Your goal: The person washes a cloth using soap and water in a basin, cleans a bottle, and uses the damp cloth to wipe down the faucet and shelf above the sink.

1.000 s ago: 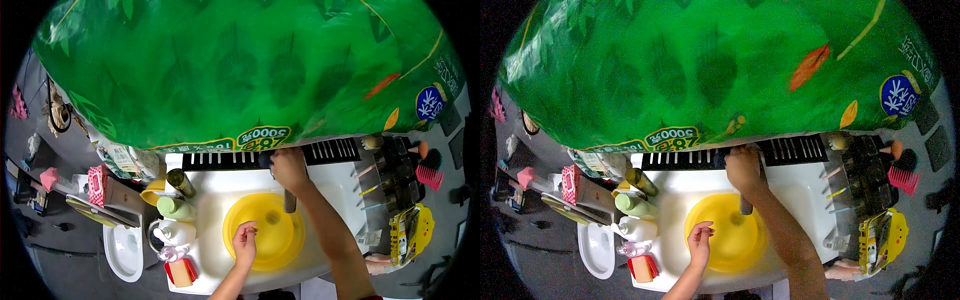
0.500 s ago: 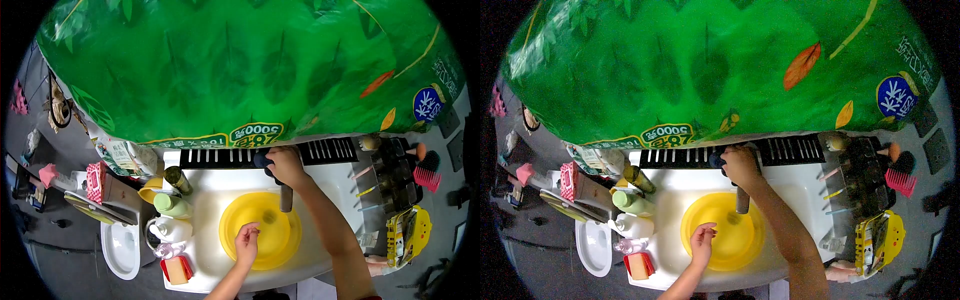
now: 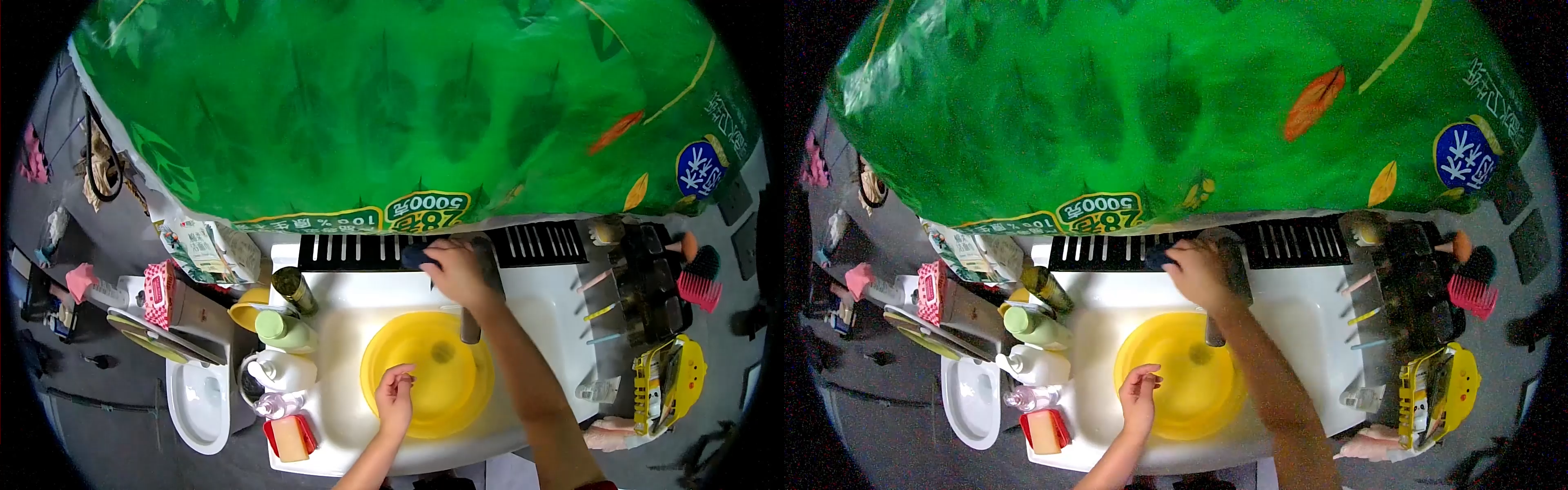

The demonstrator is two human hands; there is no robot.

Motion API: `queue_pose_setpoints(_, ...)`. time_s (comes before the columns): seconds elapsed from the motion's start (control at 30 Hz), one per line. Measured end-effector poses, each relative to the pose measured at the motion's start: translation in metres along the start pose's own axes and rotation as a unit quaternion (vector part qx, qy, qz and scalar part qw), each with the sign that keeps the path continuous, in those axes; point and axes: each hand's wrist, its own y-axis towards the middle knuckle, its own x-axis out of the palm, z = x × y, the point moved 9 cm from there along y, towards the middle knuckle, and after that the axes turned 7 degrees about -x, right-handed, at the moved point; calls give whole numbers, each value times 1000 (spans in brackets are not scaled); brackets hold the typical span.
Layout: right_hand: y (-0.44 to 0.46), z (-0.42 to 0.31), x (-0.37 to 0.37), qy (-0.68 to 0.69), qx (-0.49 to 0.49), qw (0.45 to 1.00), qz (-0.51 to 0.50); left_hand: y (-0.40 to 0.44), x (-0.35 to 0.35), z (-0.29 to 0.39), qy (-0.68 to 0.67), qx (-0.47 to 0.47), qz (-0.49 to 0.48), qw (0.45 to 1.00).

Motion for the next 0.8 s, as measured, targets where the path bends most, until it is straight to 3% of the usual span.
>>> queue_pose_setpoints(0.2,21,-74,33,-8,-76,992,97,10,22,-14,12,-7,-19,1000)
queue_pose_setpoints(0.33,-2,-39,13,-126,-71,987,69,12,28,-5,45,11,-21,999)
queue_pose_setpoints(0.4,-22,-18,-17,-111,-42,989,87,15,22,-1,49,27,-17,998)
queue_pose_setpoints(0.53,-11,-21,11,-164,-8,986,30,13,8,-5,43,7,2,999)
queue_pose_setpoints(0.67,20,-67,40,-36,-97,986,131,12,18,-19,39,-2,1,999)
queue_pose_setpoints(0.8,18,-49,45,19,-83,995,47,6,27,-12,62,9,-23,998)
